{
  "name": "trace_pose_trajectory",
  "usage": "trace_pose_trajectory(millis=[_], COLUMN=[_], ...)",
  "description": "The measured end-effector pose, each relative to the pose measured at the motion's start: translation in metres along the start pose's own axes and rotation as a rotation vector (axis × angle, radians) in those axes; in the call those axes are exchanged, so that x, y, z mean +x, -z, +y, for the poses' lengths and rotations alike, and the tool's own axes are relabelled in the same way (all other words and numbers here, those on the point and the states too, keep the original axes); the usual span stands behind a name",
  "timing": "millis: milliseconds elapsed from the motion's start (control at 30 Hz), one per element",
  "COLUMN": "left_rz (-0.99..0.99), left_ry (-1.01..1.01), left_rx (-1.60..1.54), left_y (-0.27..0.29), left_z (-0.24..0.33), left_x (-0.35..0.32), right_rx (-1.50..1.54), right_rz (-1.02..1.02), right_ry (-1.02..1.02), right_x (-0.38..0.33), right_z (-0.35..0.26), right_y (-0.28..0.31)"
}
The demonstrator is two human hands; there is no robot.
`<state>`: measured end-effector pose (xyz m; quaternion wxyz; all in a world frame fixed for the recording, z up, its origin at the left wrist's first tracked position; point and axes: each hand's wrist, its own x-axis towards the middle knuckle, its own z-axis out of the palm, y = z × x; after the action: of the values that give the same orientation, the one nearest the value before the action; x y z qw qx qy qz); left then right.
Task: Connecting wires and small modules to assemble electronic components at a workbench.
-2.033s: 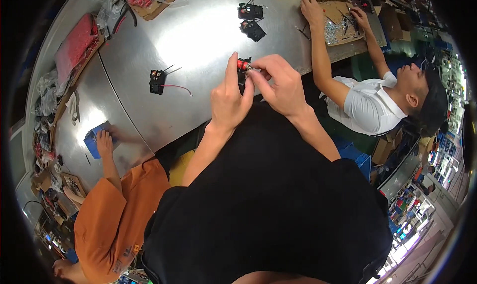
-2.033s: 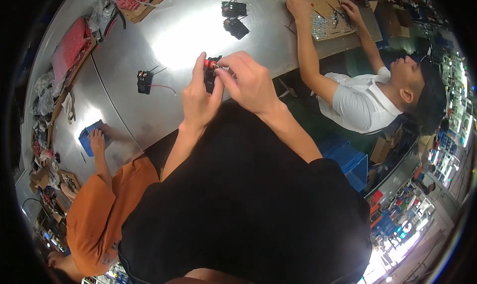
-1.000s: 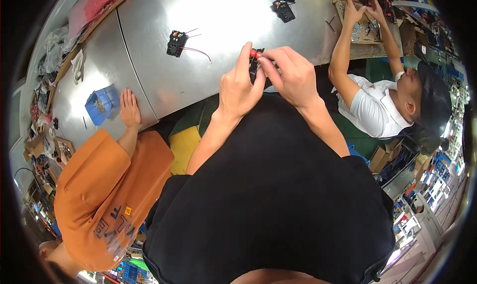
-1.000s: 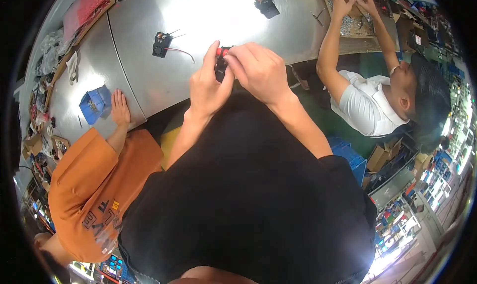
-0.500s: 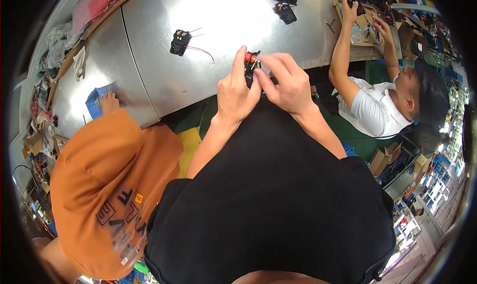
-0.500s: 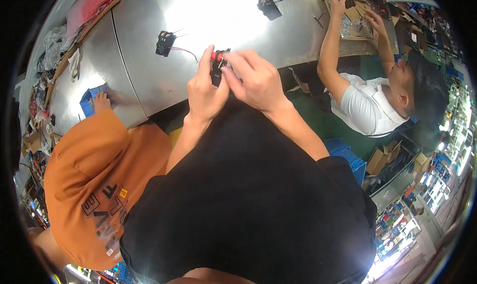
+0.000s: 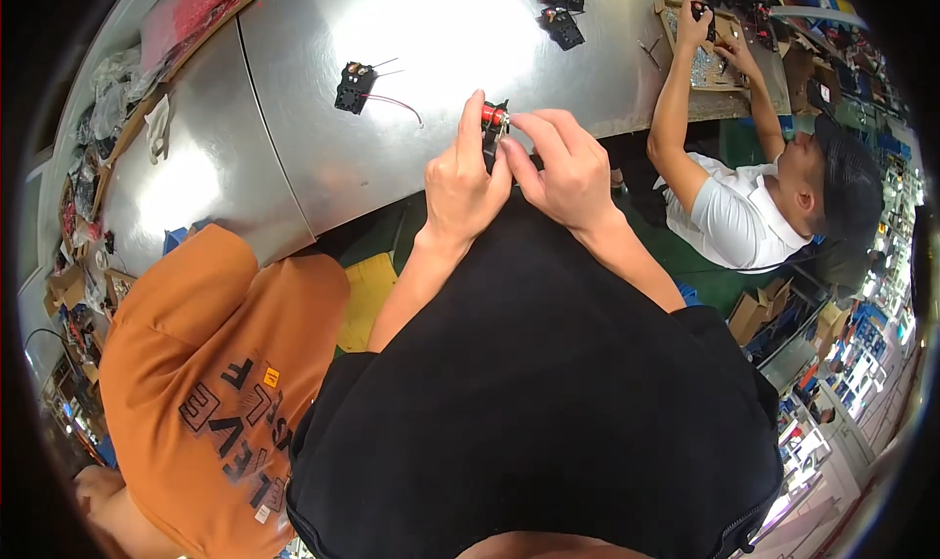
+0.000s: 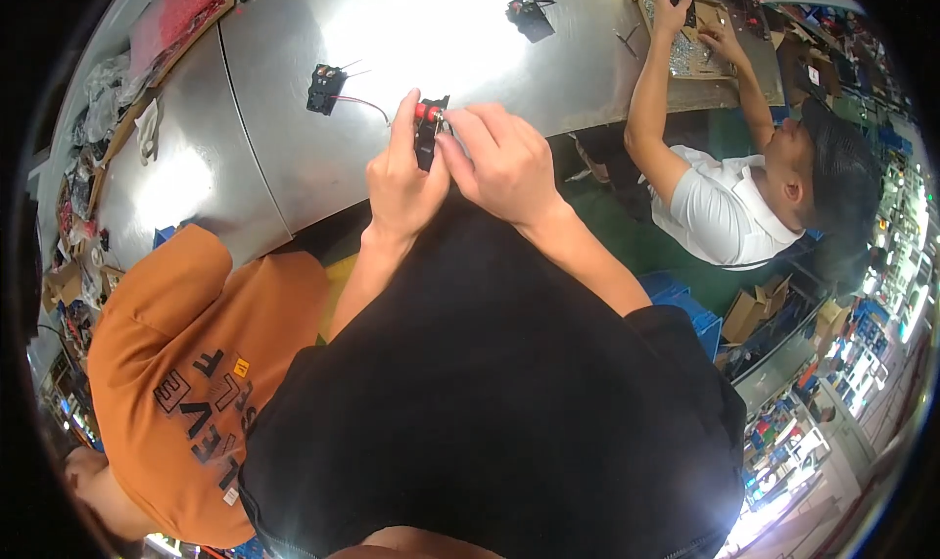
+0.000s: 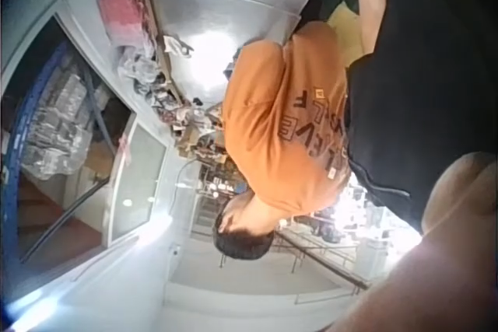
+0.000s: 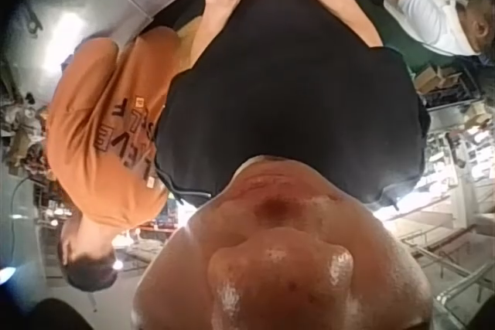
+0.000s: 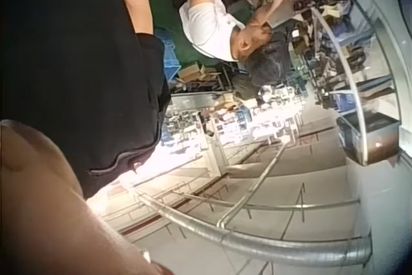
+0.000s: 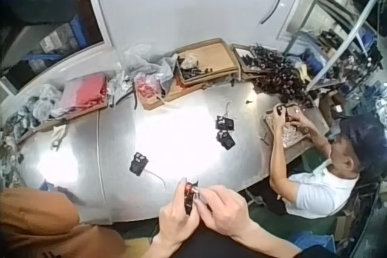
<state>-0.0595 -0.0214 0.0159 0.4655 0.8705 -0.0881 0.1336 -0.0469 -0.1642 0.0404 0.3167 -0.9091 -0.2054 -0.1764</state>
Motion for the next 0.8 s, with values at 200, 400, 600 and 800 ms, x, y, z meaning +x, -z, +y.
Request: trace_pose_trajectory(millis=[200, 400, 600, 800], left_rz=[-0.006, -0.046, -0.081, -0.130], left_ry=[0.026, 0.066, 0.066, 1.035], left_rx=[0.023, 0.098, 0.117, -0.749], left_y=[-0.002, -0.005, -0.003, -0.022], left_z=[-0.010, -0.019, -0.021, -0.099], left_x=[0.004, 0.002, -0.003, -0.040], right_rx=[-0.027, -0.043, -0.013, 0.036], right_rz=[-0.025, -0.117, -0.339, -0.438], right_ry=[-0.022, -0.040, -0.201, -0.270], right_x=[0.008, 0.009, 0.008, -0.005], right_z=[-0.002, -0.001, 0.008, 0.028], right_y=[-0.007, -0.013, -0.014, -0.021])
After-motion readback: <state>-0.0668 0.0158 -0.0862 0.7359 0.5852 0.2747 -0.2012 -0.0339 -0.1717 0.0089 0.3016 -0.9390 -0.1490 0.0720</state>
